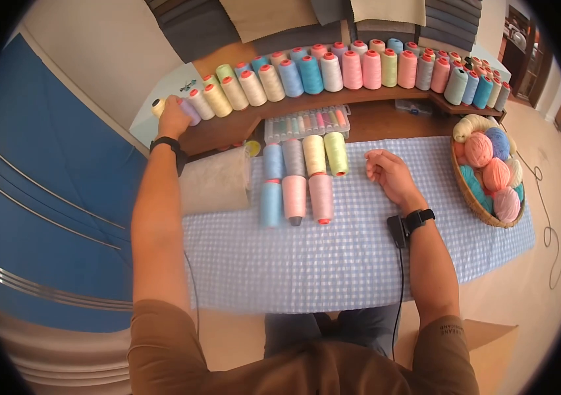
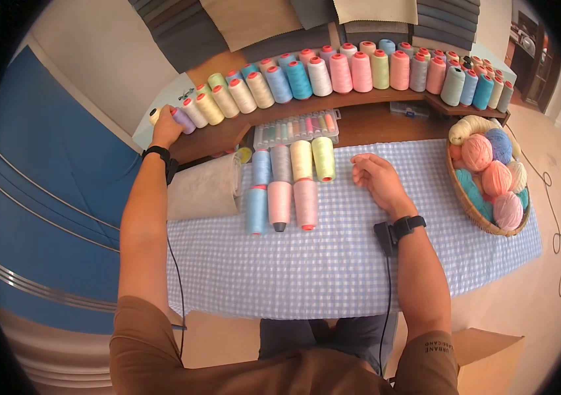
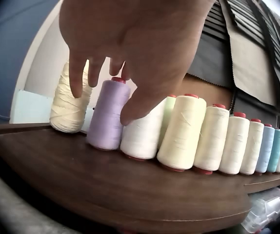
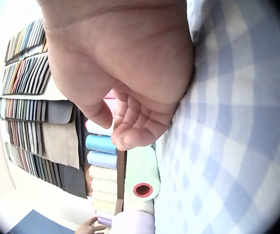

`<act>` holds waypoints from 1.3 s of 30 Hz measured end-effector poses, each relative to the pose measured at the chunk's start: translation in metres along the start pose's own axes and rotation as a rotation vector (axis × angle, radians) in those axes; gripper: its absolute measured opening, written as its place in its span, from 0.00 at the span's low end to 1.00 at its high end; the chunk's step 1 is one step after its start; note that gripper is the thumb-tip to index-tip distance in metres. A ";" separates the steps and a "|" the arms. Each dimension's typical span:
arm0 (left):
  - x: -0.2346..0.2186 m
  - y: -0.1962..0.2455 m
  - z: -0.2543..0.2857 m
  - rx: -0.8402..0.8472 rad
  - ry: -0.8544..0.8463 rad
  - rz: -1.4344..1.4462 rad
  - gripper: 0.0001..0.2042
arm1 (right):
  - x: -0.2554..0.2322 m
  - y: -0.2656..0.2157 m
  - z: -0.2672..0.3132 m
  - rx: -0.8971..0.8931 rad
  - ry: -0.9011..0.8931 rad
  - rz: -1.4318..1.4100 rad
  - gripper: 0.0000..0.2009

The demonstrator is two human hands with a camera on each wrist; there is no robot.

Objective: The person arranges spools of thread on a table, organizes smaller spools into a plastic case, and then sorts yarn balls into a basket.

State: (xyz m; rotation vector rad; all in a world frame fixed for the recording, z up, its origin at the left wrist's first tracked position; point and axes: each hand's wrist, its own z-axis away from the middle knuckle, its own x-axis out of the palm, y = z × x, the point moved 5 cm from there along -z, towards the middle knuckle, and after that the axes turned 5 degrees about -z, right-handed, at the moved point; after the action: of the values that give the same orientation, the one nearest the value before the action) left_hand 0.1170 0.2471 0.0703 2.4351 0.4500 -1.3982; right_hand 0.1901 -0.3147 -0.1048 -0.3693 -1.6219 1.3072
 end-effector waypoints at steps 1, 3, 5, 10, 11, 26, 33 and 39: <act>-0.001 0.001 0.002 -0.007 0.012 0.001 0.19 | -0.001 0.001 0.000 0.000 -0.003 -0.001 0.09; -0.001 0.004 0.008 -0.025 -0.009 -0.012 0.19 | -0.002 0.001 -0.001 -0.001 -0.011 -0.001 0.09; -0.003 0.007 0.018 -0.039 0.008 -0.050 0.19 | -0.002 0.002 -0.001 -0.002 -0.020 -0.004 0.09; -0.028 0.044 0.067 -0.032 0.211 -0.036 0.21 | -0.002 0.000 0.001 -0.006 -0.025 -0.012 0.09; -0.035 0.061 0.082 0.062 0.289 0.029 0.24 | -0.002 0.001 0.000 -0.006 -0.027 -0.011 0.09; 0.000 0.410 0.220 0.811 0.133 0.256 0.15 | -0.006 -0.001 -0.002 -0.067 0.040 -0.116 0.15; 0.046 0.407 0.228 0.759 -0.029 0.228 0.14 | -0.006 0.000 -0.001 -0.121 0.119 0.027 0.20; 0.057 0.394 0.221 0.677 -0.149 0.311 0.13 | -0.003 0.000 -0.001 -0.200 0.171 0.269 0.21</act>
State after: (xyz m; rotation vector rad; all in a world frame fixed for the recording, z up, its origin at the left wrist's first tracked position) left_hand 0.1341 -0.1921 -0.0470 2.6857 -0.5038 -1.7689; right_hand 0.1927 -0.3162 -0.1060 -0.8233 -1.6005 1.2723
